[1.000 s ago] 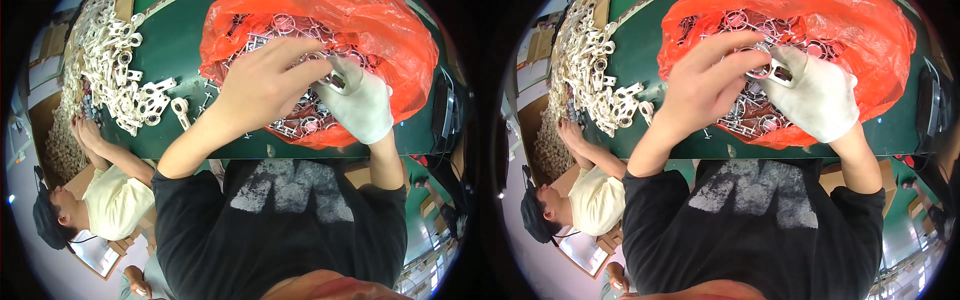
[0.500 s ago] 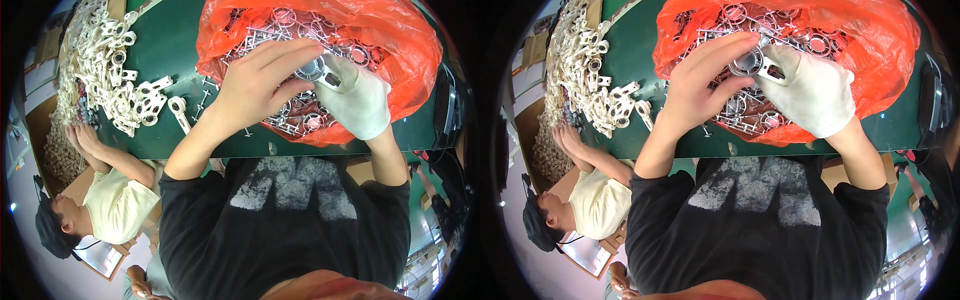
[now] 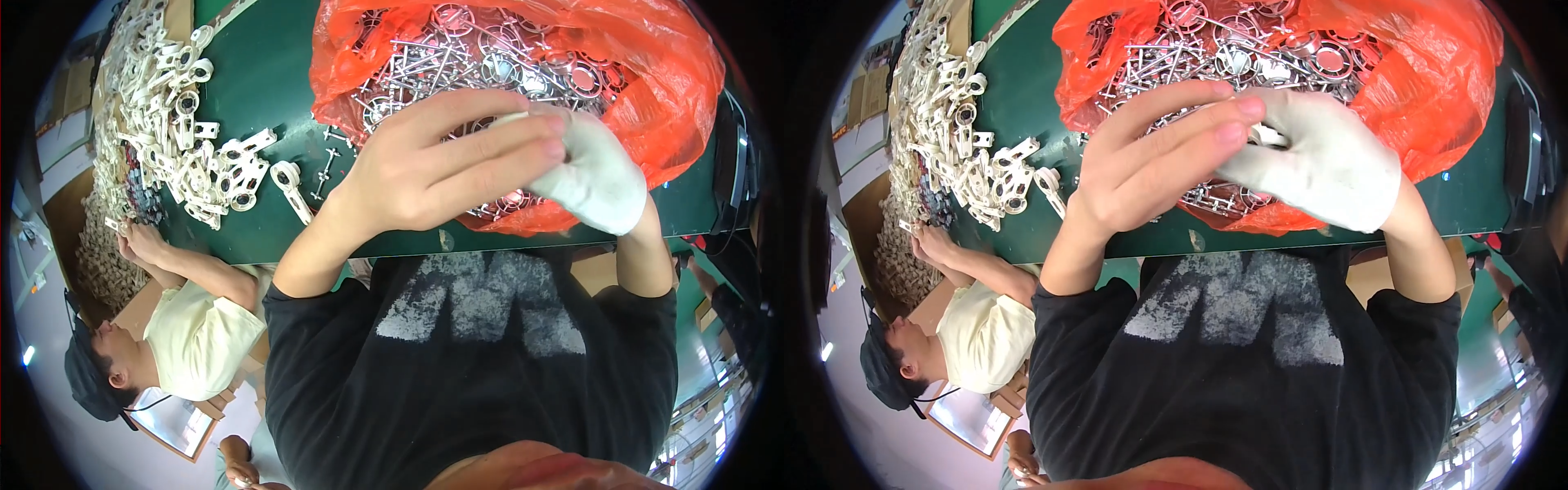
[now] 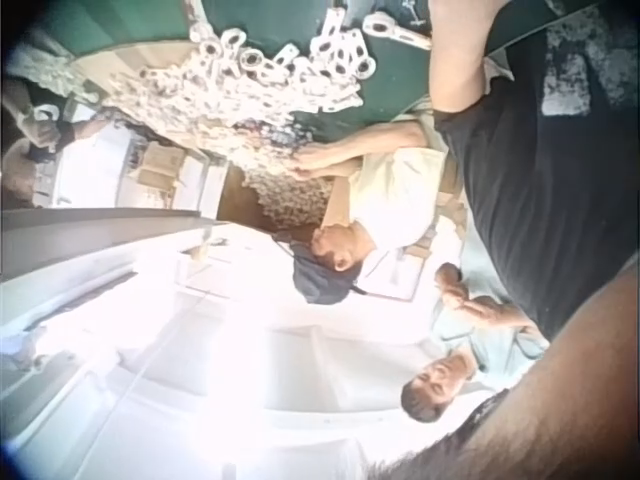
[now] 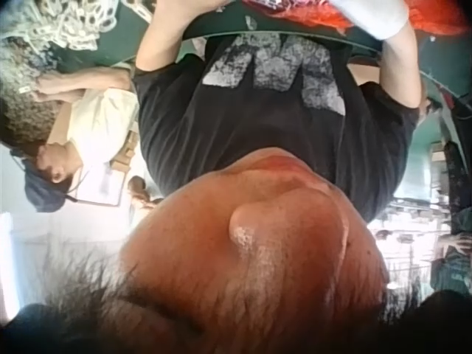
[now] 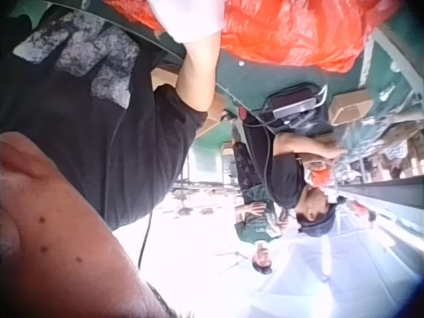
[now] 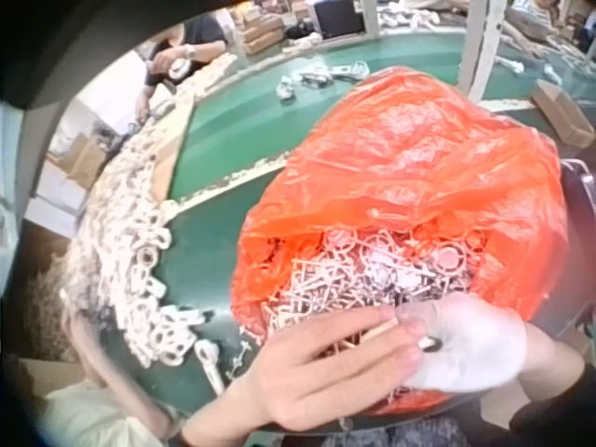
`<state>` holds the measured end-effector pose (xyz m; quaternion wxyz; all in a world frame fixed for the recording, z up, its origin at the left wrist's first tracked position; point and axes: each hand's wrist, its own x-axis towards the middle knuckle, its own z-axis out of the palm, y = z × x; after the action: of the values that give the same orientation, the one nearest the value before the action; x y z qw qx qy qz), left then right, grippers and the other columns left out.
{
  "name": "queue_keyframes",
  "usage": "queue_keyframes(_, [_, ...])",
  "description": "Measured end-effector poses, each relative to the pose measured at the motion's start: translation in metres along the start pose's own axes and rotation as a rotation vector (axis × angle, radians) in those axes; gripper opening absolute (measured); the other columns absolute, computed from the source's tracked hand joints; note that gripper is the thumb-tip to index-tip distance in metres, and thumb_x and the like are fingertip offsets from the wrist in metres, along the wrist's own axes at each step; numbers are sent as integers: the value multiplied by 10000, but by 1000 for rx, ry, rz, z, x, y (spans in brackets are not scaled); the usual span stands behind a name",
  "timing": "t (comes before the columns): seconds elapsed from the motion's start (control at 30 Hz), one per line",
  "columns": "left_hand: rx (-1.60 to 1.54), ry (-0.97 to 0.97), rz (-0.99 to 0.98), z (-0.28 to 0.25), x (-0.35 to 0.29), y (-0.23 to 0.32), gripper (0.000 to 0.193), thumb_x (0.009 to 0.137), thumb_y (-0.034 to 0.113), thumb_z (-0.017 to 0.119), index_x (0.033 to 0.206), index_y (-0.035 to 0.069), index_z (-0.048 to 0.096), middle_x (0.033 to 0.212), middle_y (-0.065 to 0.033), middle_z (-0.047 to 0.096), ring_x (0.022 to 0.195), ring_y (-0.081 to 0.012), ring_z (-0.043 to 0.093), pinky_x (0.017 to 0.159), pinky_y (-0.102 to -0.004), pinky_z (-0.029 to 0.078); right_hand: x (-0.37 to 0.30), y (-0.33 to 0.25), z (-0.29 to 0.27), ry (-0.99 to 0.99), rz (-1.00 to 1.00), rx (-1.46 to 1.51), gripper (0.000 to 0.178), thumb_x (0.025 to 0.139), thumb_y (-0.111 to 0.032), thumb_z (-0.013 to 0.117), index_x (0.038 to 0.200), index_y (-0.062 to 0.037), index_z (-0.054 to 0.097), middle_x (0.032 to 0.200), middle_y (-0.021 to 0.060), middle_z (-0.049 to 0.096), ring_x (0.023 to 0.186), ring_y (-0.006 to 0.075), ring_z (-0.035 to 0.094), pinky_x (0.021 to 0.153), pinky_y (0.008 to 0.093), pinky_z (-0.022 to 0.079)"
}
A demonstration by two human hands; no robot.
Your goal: The person assembles small white plastic components and silver metal rings by hand at a factory workbench.
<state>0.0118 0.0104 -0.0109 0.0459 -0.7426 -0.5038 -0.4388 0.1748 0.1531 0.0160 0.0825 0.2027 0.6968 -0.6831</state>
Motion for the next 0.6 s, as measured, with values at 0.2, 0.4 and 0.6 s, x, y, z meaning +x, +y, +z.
queue_keyframes(0.2, [-716,180,-556,12,6,18,531,797,171,814,1273,-3,653,1266,-145,689,1185,-307,646,993,-408,521,-2,5,10,50,-157,-213,286,892,-290,741,1142,-157,699,868,105,721,807,253,722,728,343,553])
queue_keyframes(0.4, [-764,6,-437,9,-3,4,344,922,225,741,1125,-50,705,1202,-245,688,1096,-323,688,961,-411,542,5,31,19,263,-519,-654,254,849,-246,749,1089,-178,699,778,79,690,684,302,698,599,402,568])
queue_keyframes(0.6, [-455,-131,-621,-43,10,-3,316,802,197,754,1042,-8,768,974,-98,661,881,-188,617,754,-295,477,6,17,26,246,-451,-515,444,831,-275,774,1227,-123,640,793,83,681,735,292,703,645,372,567])
